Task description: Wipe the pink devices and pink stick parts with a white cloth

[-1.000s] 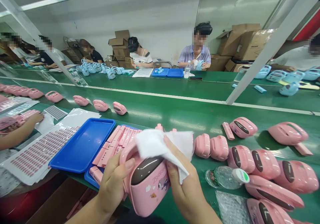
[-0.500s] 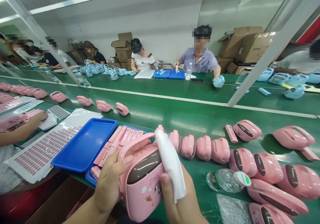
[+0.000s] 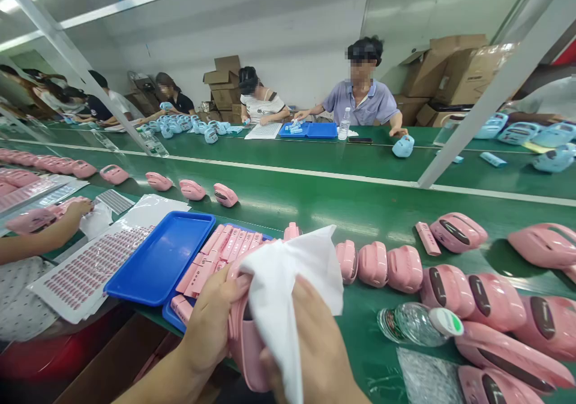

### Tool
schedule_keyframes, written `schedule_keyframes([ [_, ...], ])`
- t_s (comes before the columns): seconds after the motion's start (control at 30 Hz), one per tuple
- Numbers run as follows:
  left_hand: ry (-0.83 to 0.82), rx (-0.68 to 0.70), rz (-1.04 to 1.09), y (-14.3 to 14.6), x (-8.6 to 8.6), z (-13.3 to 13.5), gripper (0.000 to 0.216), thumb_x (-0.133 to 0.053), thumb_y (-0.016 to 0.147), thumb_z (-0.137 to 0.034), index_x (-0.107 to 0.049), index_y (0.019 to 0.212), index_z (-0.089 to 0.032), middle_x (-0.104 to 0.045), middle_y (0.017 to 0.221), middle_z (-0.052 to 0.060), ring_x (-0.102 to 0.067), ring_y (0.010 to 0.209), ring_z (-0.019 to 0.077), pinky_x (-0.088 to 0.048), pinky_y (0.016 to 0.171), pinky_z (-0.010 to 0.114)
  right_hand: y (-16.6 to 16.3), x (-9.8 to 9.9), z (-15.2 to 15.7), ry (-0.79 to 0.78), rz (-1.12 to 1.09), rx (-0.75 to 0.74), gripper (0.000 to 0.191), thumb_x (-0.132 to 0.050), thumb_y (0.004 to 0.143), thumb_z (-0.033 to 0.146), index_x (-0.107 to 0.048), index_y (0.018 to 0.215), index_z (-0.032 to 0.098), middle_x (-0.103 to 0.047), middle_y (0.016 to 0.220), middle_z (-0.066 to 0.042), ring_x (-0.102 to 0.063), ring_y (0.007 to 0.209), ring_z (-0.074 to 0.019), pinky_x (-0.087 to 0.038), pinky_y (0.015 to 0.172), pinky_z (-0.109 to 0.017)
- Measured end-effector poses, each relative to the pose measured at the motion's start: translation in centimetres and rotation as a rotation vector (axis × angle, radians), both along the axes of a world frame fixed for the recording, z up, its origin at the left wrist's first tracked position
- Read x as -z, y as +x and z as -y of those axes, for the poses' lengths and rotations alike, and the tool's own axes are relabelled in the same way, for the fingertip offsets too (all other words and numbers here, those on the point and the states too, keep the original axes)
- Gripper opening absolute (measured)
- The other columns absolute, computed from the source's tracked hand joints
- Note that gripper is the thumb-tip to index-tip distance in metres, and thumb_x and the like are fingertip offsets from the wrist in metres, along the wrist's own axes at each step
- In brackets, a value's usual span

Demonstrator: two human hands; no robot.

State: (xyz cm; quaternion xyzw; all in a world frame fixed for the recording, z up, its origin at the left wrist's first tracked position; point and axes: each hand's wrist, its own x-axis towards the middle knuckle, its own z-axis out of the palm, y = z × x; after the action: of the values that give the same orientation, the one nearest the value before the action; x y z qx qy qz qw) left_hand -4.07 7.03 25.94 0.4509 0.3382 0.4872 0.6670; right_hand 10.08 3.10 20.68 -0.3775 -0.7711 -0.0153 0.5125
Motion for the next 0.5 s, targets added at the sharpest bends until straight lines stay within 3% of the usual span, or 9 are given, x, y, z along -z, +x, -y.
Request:
schedule_keyframes([
  [0.13, -0.020, 0.036, 0.045, 0.0, -0.3, 0.0, 0.033, -0.050, 0.084, -0.024, -0.067, 0.113, -0.019, -0.068, 0.116, 0.004, -0.054, 0.118, 0.0267, -0.040, 0.104, 0.037, 0.3, 0.8, 0.5, -0.321, -0.201, 0.110, 0.046, -0.037, 0.098, 0.035, -0.035, 0.141, 0.017, -0.058, 0.119, -0.011, -0.060, 0.104, -0.0230, -0.049, 0.093, -0.030],
  [0.27, 0.017, 0.006, 0.054, 0.3, -0.2, -0.2, 0.033, -0.047, 0.086, -0.022, -0.067, 0.112, -0.019, -0.067, 0.119, 0.003, -0.052, 0.121, 0.0244, -0.037, 0.106, 0.034, -0.1, -0.3, 0.1, 0.038, 0.003, 0.032, 0.052, -0.034, 0.099, 0.036, -0.028, 0.144, 0.012, -0.063, 0.106, -0.010, -0.054, 0.112, -0.0219, -0.035, 0.106, -0.031],
  [0.33, 0.014, 0.034, 0.074, 0.2, 0.1, -0.2, 0.035, -0.047, 0.084, -0.022, -0.066, 0.114, -0.019, -0.067, 0.119, 0.004, -0.053, 0.120, 0.0261, -0.038, 0.105, 0.036, 0.1, -0.1, 0.0, 0.080, 0.076, -0.001, 0.047, -0.035, 0.099, 0.030, -0.031, 0.144, 0.015, -0.064, 0.103, -0.009, -0.052, 0.115, -0.0221, -0.035, 0.107, -0.033],
  [0.43, 0.015, 0.057, 0.127, -0.4, 0.4, 0.0, 0.038, -0.050, 0.080, -0.023, -0.066, 0.114, -0.019, -0.065, 0.121, 0.005, -0.054, 0.118, 0.0289, -0.036, 0.106, 0.040, 1.0, 2.2, 1.0, -0.270, -0.202, 0.123, 0.042, -0.041, 0.097, 0.025, -0.041, 0.139, 0.024, -0.064, 0.109, -0.005, -0.062, 0.100, -0.0237, -0.053, 0.087, -0.030],
  [0.5, 0.054, 0.035, 0.132, -1.0, 0.5, 0.0, 0.038, -0.053, 0.076, -0.025, -0.068, 0.111, -0.019, -0.063, 0.125, 0.004, -0.050, 0.122, 0.0298, -0.033, 0.108, 0.039, 1.4, 4.4, 2.4, -0.440, -0.415, 0.188, 0.043, -0.042, 0.096, 0.025, -0.041, 0.138, 0.028, -0.067, 0.104, -0.004, -0.065, 0.091, -0.0247, -0.059, 0.074, -0.029],
])
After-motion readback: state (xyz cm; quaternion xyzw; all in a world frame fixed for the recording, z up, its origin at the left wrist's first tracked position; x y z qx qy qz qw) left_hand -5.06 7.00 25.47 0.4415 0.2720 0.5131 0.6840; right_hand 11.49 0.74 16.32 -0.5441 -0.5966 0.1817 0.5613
